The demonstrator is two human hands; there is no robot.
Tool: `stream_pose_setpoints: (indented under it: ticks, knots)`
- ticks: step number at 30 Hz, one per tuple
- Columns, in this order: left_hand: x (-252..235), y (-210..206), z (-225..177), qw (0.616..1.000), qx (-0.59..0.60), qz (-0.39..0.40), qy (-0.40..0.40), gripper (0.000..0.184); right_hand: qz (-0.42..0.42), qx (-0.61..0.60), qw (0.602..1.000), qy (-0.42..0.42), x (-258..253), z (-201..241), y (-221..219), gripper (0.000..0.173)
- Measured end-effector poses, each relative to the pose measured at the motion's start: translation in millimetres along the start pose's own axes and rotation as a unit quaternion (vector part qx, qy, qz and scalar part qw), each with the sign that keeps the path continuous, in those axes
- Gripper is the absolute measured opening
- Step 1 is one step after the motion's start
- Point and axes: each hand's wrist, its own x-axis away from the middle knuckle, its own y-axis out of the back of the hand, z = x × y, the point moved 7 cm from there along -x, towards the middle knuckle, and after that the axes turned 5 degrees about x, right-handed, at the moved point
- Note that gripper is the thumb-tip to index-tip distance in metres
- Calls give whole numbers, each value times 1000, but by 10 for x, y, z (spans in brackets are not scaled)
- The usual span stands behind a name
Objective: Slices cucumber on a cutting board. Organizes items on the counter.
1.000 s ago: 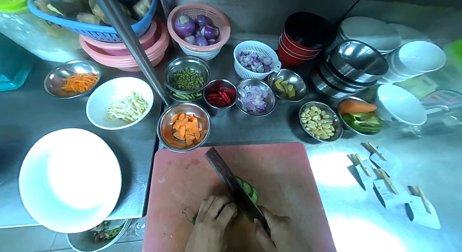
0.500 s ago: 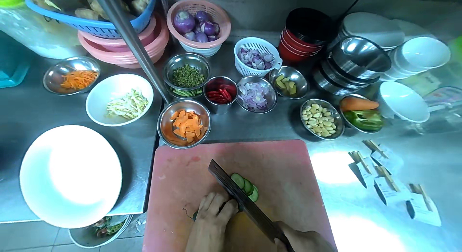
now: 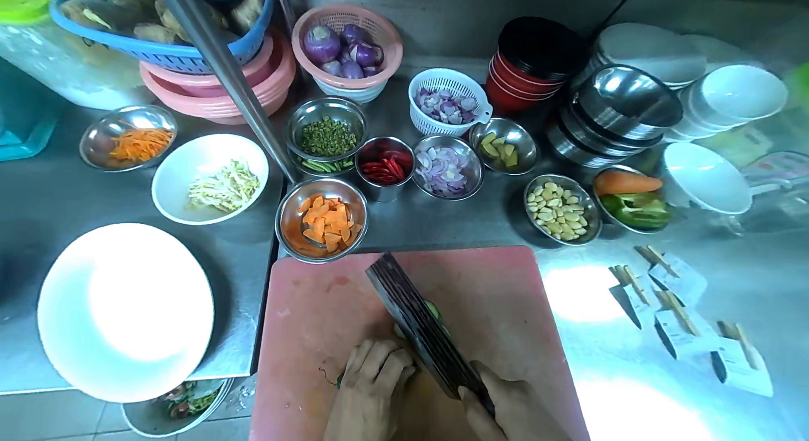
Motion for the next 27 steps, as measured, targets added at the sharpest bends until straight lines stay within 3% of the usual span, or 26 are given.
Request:
stream_pose_setpoints:
  ticks: [6, 20, 22, 25, 27]
  knots:
    - [20, -10, 0, 1000, -14, -4, -5, 17, 59, 77, 995, 31, 217, 119, 160, 28]
    - [32, 1, -21, 1000, -22, -13, -4, 16, 124, 77, 989, -9, 179, 177, 128, 29]
    - [33, -3, -22, 1000, -20, -11, -6, 17, 120, 75, 990, -25, 54, 168, -35, 30]
    - [28, 11, -24, 1000, -1, 5, -3, 18, 7, 73, 997, 7, -112, 134, -257, 29]
    - [41, 53, 3, 1000, 22, 15, 2, 18, -18, 49, 998, 19, -146, 110, -266, 29]
